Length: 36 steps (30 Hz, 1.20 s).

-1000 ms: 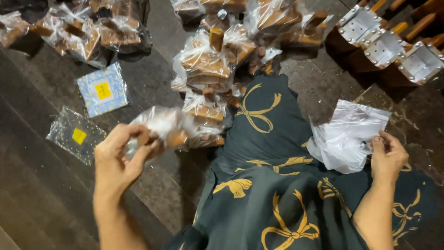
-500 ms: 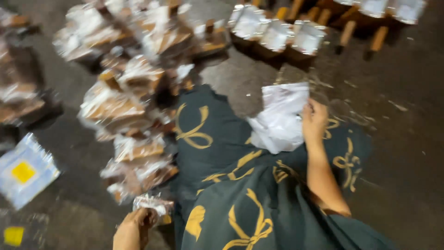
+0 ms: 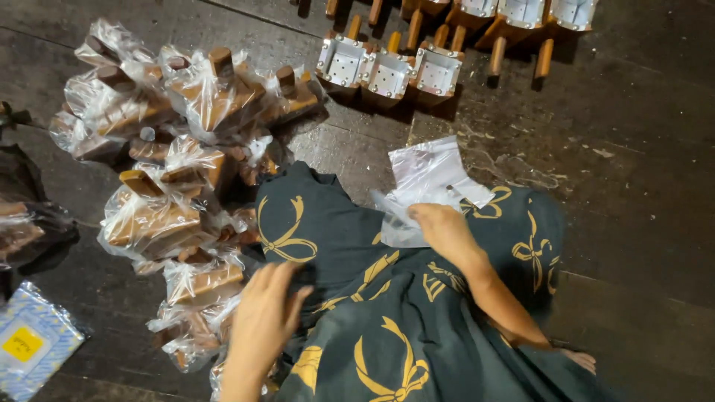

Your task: Packaging small wooden components into individual plastic bags while sitting on the floor.

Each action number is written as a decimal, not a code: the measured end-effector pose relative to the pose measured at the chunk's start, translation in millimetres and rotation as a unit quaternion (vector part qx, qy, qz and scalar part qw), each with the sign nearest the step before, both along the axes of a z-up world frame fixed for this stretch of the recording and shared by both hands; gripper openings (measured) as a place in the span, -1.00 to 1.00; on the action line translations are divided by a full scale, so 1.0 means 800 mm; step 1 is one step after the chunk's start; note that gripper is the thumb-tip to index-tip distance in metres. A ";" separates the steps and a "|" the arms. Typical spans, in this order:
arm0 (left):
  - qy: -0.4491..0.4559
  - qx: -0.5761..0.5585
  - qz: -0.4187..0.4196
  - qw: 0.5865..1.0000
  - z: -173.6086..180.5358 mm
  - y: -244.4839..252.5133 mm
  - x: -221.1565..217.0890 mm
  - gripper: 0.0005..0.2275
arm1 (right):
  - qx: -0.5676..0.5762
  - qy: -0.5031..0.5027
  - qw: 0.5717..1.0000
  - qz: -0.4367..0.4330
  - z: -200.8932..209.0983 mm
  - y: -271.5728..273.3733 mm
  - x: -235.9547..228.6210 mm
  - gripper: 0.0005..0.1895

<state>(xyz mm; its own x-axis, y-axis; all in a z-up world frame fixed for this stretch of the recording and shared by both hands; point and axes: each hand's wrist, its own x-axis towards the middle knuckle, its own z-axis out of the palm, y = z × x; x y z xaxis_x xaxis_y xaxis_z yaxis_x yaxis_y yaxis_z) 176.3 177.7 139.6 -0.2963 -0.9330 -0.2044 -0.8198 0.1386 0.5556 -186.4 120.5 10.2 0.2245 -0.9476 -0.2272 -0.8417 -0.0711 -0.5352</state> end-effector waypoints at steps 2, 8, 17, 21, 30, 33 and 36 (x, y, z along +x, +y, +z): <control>0.083 -0.054 -0.024 0.995 0.013 -0.038 -0.044 -0.57 | 0.067 -0.043 0.996 -0.040 0.093 -0.016 0.012 -0.70; 0.330 -0.129 -0.121 0.927 0.031 -0.108 -0.154 -0.05 | 0.061 -0.284 0.956 0.031 0.208 -0.007 0.012 -0.90; 0.325 0.064 -0.106 0.937 -0.023 -0.124 -0.158 -0.38 | -0.177 -0.461 0.845 -0.206 0.240 0.006 0.003 -0.78; 0.422 0.174 -0.014 0.890 -0.026 -0.123 -0.144 -0.79 | -0.190 -0.549 0.761 -0.289 0.235 -0.009 -0.005 -0.54; 0.736 0.190 0.052 0.648 -0.083 -0.120 -0.116 -0.81 | -0.322 -0.447 0.763 -0.338 0.231 -0.013 -0.013 -0.68; 0.855 0.291 0.069 0.425 -0.007 -0.121 -0.130 -0.24 | -0.299 -0.482 0.750 -0.340 0.229 -0.015 0.013 -0.63; 0.824 0.301 0.051 0.477 -0.019 -0.104 -0.142 -0.04 | -0.278 -0.462 0.762 -0.358 0.216 -0.016 0.020 -0.64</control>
<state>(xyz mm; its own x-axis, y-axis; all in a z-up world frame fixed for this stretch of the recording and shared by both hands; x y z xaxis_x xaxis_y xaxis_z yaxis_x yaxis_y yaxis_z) 62.9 94.9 124.6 -0.4771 -0.8788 -0.0118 0.8138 -0.4468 0.3717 -170.1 107.9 182.6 -0.5749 -0.7943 0.1964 -0.0533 -0.2031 -0.9777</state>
